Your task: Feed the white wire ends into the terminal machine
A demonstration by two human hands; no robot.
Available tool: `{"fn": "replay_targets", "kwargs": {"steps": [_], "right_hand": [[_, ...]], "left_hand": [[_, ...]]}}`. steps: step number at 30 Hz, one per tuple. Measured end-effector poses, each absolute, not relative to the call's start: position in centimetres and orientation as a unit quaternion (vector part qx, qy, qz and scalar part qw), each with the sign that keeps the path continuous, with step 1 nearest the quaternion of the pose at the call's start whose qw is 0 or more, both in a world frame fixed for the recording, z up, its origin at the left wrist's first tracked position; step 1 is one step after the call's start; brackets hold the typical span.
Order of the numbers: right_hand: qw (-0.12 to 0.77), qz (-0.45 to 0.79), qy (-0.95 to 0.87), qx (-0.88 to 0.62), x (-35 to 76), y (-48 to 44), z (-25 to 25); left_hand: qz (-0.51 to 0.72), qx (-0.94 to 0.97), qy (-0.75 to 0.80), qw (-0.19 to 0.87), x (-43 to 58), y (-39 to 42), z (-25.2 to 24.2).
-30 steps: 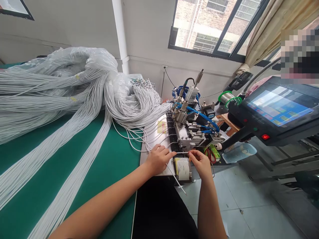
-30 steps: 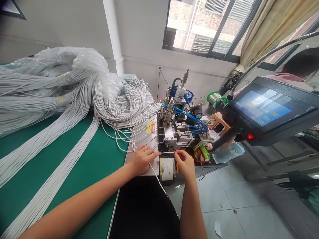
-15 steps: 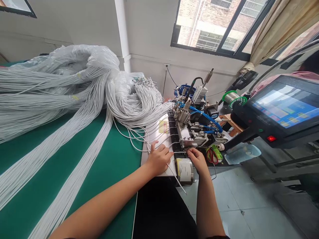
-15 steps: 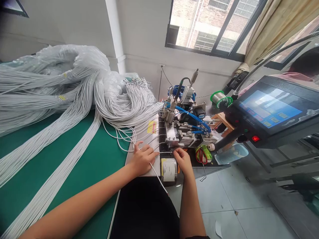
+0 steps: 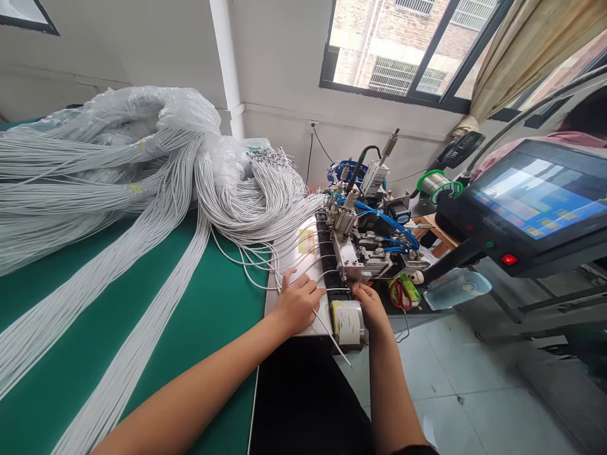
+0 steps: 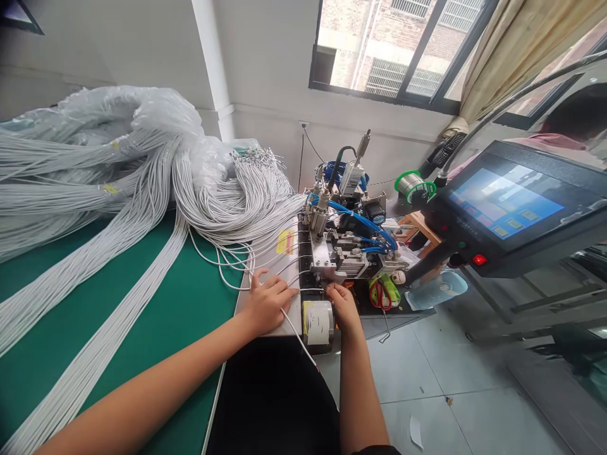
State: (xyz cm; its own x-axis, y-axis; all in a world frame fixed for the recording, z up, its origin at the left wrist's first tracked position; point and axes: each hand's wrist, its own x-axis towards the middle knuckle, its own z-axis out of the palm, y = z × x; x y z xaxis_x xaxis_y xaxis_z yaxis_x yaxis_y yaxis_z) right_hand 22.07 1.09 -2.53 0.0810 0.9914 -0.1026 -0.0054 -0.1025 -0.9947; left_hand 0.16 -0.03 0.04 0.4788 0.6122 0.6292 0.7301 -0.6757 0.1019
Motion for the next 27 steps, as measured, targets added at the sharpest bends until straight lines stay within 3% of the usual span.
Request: {"fn": "replay_targets", "kwargs": {"steps": [4, 12, 22, 24, 27], "right_hand": [[0.502, 0.491, -0.453, -0.548, 22.4, 0.5, -2.7], [0.536, 0.331, -0.498, -0.596, 23.9, -2.8, -0.5], [0.224, 0.397, -0.797, -0.397, 20.4, -7.0, 4.1], [0.229, 0.396, -0.807, -0.373, 19.8, -6.9, 4.2], [0.319, 0.394, -0.779, -0.37, 19.8, -6.5, 4.1]], "left_hand": [[-0.329, -0.852, -0.396, 0.09, 0.1, 0.0, -0.1], [-0.324, -0.851, -0.405, 0.078, 0.1, 0.3, -0.1], [-0.363, -0.854, -0.364, 0.085, 0.1, 0.2, 0.6], [-0.371, -0.853, -0.357, 0.087, 0.0, 0.3, 0.5], [-0.381, -0.869, -0.305, 0.082, -0.1, 0.3, 0.4]]}}
